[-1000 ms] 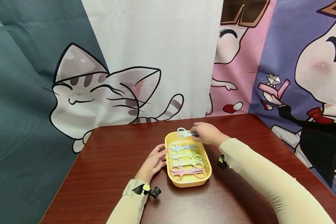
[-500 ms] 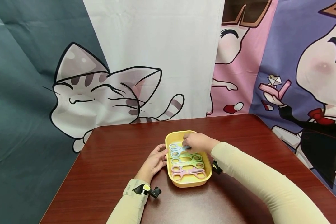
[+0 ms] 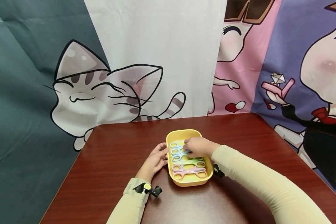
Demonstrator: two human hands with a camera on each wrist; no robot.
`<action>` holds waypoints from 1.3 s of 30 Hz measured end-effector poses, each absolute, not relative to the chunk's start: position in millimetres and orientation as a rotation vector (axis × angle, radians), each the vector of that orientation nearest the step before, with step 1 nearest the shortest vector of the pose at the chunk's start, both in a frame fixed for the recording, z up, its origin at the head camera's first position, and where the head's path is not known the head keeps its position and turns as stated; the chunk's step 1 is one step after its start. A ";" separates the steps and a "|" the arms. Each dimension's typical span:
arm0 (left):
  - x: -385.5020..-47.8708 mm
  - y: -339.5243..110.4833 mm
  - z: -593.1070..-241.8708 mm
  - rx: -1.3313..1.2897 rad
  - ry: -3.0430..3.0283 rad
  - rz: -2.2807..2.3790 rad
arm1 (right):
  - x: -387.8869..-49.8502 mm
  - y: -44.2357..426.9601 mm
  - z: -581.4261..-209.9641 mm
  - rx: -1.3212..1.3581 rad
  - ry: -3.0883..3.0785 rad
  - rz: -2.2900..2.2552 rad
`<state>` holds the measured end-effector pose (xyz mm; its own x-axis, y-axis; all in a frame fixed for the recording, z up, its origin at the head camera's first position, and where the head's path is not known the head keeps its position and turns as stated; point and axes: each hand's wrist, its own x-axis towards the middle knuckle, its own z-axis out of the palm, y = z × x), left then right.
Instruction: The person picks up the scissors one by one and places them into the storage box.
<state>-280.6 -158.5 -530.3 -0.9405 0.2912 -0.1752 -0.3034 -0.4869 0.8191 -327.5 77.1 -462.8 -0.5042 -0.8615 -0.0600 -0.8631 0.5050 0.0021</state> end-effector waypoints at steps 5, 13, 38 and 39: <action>-280.9 -158.2 -528.7 -0.023 1.351 2.444 | -325.7 79.3 -462.6 -1.497 2.696 0.028; -280.4 -159.0 -529.6 -0.010 1.341 2.440 | -324.2 79.8 -464.8 -1.457 2.690 0.004; -279.2 -157.7 -527.1 -0.026 1.351 2.438 | -318.0 120.8 -431.8 -1.416 2.893 -0.306; -279.2 -158.0 -527.0 -0.029 1.357 2.439 | -317.3 127.7 -429.5 -1.418 2.920 -0.329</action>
<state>-279.2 -158.0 -527.0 -0.9390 0.2902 -0.1844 -0.3097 -0.4809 0.8203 -317.3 127.7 -429.5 -0.6164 -0.7627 0.1958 -0.7871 0.6035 -0.1273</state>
